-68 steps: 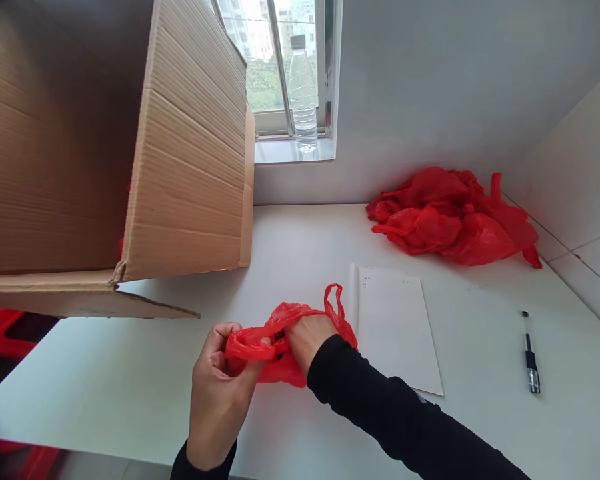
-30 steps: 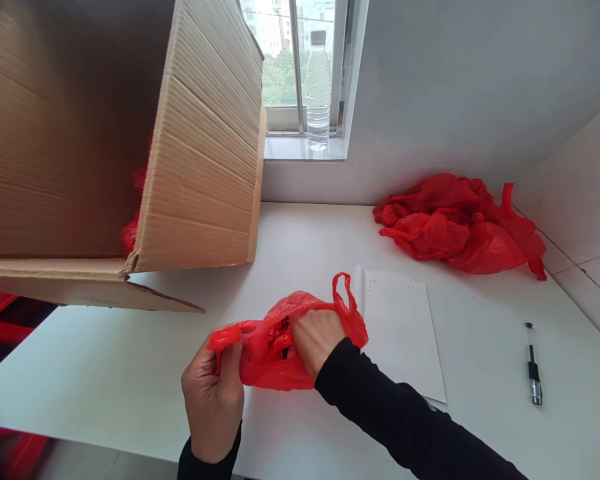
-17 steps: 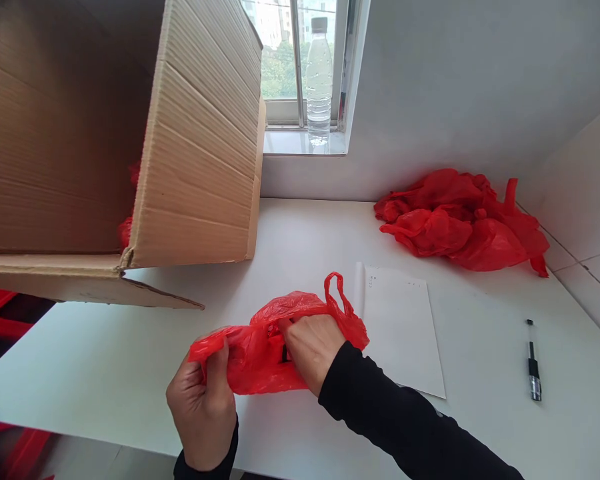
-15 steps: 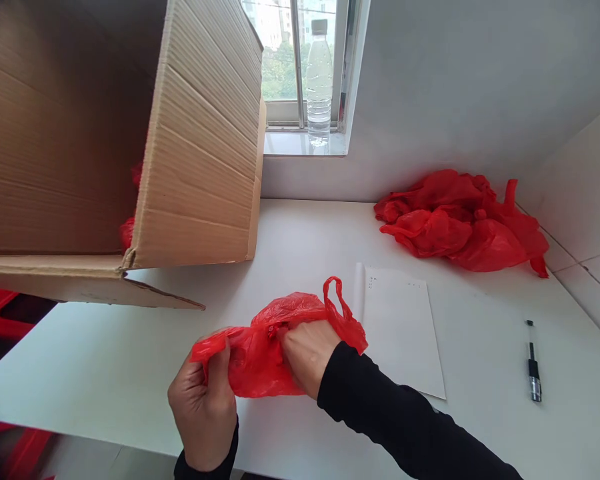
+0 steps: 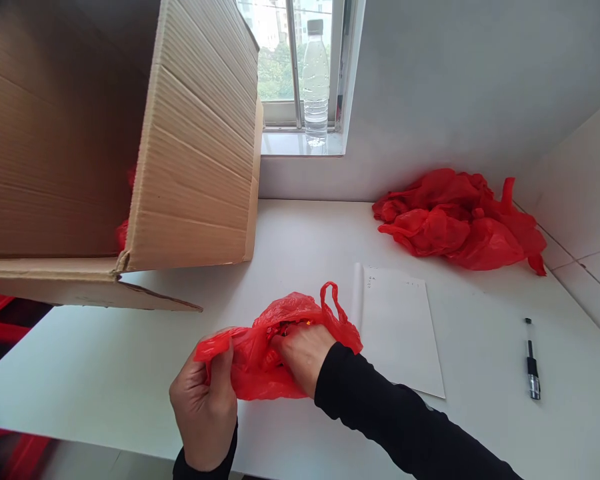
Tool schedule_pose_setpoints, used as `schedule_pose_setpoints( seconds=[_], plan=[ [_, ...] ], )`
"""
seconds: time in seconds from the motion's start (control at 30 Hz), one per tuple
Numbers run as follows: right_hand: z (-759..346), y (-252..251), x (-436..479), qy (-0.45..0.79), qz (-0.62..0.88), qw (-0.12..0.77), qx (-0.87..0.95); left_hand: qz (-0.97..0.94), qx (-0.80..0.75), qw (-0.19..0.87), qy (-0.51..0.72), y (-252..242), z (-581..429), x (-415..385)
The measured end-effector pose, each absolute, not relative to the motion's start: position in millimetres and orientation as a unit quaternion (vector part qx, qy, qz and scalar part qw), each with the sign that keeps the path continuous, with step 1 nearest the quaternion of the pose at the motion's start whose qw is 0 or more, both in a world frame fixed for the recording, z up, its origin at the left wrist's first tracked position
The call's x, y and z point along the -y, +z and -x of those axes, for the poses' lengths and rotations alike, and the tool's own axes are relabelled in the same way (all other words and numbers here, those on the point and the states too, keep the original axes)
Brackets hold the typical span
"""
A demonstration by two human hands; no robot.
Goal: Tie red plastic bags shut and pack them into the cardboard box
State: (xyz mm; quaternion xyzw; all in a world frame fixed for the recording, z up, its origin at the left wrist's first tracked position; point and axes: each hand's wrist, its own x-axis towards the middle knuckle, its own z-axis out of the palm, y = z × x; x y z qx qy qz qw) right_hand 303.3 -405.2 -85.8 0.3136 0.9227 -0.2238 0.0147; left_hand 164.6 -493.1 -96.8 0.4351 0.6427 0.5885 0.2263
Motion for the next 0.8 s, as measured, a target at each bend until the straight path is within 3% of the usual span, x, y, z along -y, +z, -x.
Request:
schedule_pose_setpoints(
  seconds=[0.27, 0.53, 0.8],
  plan=[
    [-306, -80, 406, -0.189, -0.338, 0.028, -0.922, -0.447, -0.644, 0.187, 0.592, -96, -169, 495],
    [-326, -80, 406, -0.136, -0.413, 0.138, -0.89, -0.471, -0.633, 0.196, 0.582, -98, -173, 498],
    [-324, -86, 406, -0.125, -0.434, 0.142, -0.881, -0.475, -0.631, 0.189, 0.583, -96, -175, 499]
  ],
)
